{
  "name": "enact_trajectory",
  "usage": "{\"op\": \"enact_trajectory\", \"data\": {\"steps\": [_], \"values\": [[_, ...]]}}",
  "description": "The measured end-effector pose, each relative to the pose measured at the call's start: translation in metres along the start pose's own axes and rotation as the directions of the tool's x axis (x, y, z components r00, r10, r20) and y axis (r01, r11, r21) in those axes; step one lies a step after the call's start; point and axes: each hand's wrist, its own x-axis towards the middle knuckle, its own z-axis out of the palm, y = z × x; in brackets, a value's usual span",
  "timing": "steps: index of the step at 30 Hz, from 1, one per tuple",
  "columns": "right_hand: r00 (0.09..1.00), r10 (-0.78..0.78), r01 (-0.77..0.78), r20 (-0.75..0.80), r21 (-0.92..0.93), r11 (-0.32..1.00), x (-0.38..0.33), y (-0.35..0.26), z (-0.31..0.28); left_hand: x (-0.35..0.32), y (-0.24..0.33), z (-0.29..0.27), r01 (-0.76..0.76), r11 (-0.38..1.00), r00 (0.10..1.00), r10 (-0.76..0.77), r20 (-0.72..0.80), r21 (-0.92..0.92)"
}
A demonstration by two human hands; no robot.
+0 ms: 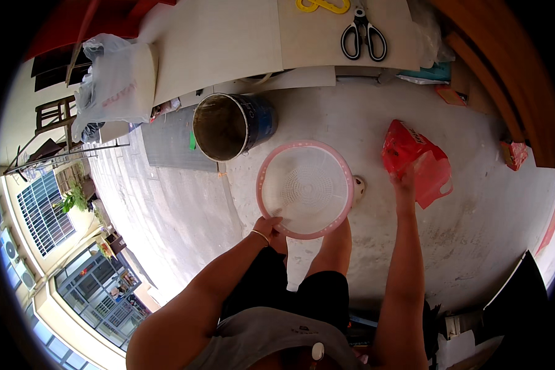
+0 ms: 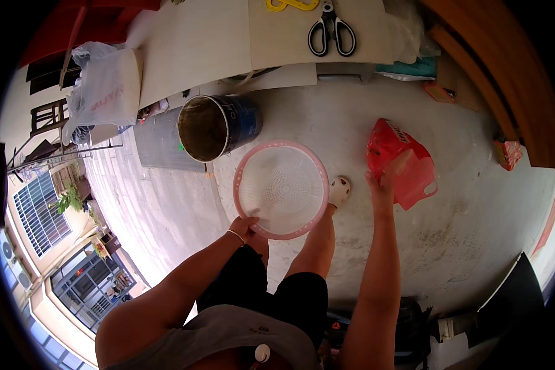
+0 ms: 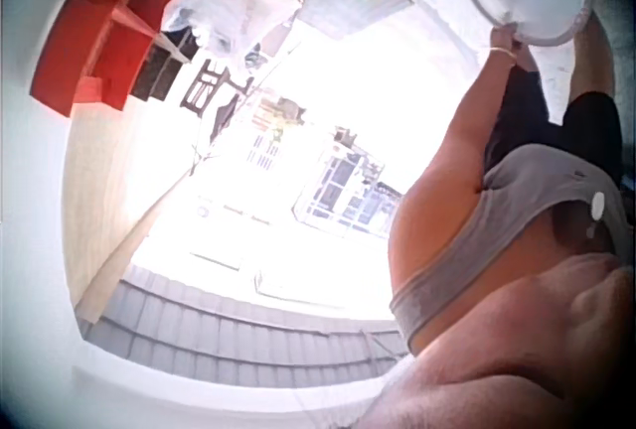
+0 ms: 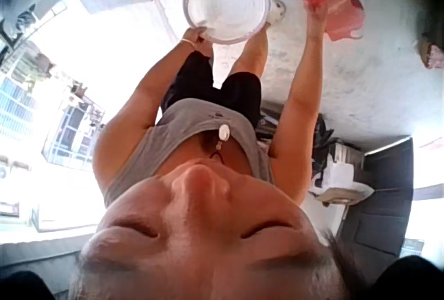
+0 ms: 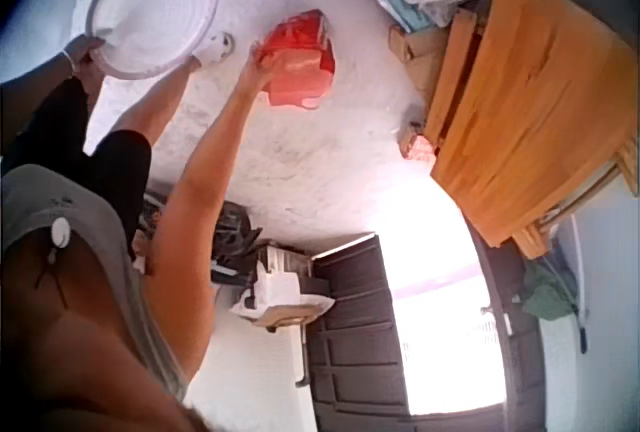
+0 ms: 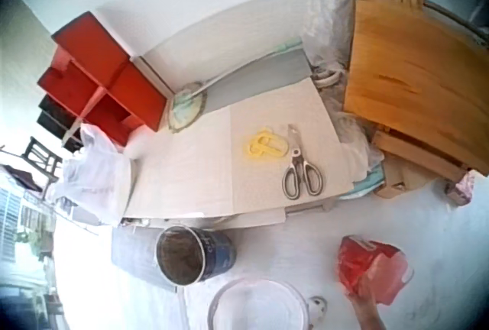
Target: The person mops a tiled floor with a mop and bucket, then pours rice from a red bag into a pink colander. They rinse the rice by hand, shake the colander to drain water, and later sweep the floor with a broom and dustpan.
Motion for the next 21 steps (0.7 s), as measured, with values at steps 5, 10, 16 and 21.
{"op": "enact_trajectory", "data": {"steps": [5,10,16,21], "values": [[0.992,0.095,-0.075,0.079,-0.22,0.973,-0.011,0.002,0.021,0.023,0.031,0.061,-0.245,0.908,0.969,0.214,0.126,0.341],[0.986,0.169,-0.132,0.006,-0.599,0.79,0.001,0.017,0.004,0.041,0.045,0.088,-0.231,0.889,0.966,0.161,0.202,0.394],[0.93,0.364,-0.287,0.057,-0.508,0.812,0.012,0.011,0.016,0.057,0.056,0.069,-0.224,0.948,0.887,0.103,0.45,0.225],[0.91,0.406,-0.402,-0.086,-0.425,0.811,0.01,0.012,0.007,0.117,0.083,0.02,0.228,0.718,0.944,0.004,0.331,-0.658]]}}
